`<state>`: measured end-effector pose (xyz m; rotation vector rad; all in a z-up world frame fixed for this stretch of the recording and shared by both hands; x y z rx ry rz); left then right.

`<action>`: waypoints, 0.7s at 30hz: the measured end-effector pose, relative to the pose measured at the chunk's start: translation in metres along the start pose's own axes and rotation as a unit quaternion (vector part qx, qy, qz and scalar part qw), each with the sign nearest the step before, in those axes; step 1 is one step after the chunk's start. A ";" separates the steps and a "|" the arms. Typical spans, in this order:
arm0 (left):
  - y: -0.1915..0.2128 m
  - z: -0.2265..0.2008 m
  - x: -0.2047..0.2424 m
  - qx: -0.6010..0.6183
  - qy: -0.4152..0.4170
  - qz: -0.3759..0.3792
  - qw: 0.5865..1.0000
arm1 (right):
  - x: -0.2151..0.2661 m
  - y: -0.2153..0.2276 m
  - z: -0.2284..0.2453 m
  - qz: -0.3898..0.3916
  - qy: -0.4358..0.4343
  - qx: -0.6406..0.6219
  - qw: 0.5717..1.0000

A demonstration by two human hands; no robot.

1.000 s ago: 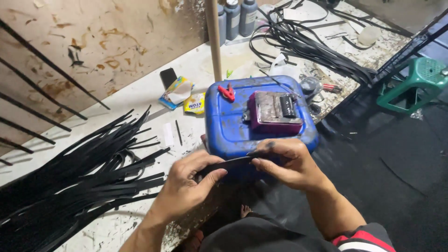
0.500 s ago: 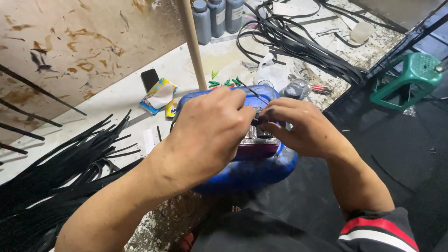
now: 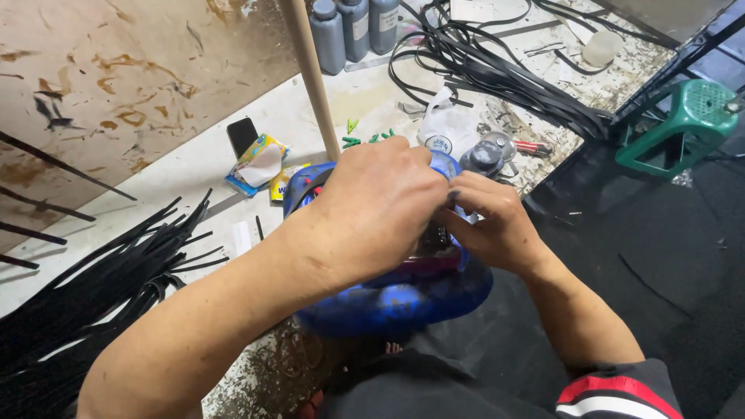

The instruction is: The person picks up black rubber strips, applies a dark substance to one end using a small tool, and hangs the strips on a wall-mounted rack with clothespins. The process is repeated for multiple strips.

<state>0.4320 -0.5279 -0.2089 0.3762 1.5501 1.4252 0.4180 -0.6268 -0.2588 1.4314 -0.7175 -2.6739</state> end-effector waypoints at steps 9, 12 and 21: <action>-0.003 -0.006 -0.003 0.024 0.005 -0.023 0.999 | 0.009 0.000 -0.008 -0.022 -0.020 -0.030 0.999; -0.006 -0.007 -0.003 0.016 0.017 -0.001 1.000 | 0.012 -0.002 -0.012 -0.026 -0.018 -0.040 0.999; -0.009 -0.009 0.000 0.022 0.013 -0.001 1.000 | 0.013 -0.003 -0.012 -0.009 -0.020 -0.040 0.999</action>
Point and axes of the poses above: each hand's wrist, its own x-axis away from the middle knuckle, its own y-axis out of the back of the hand, z = x × y, the point moved 8 cm from there along -x, towards the middle knuckle, and after that the axes turned 12 degrees about -z, right-handed, at the moved point
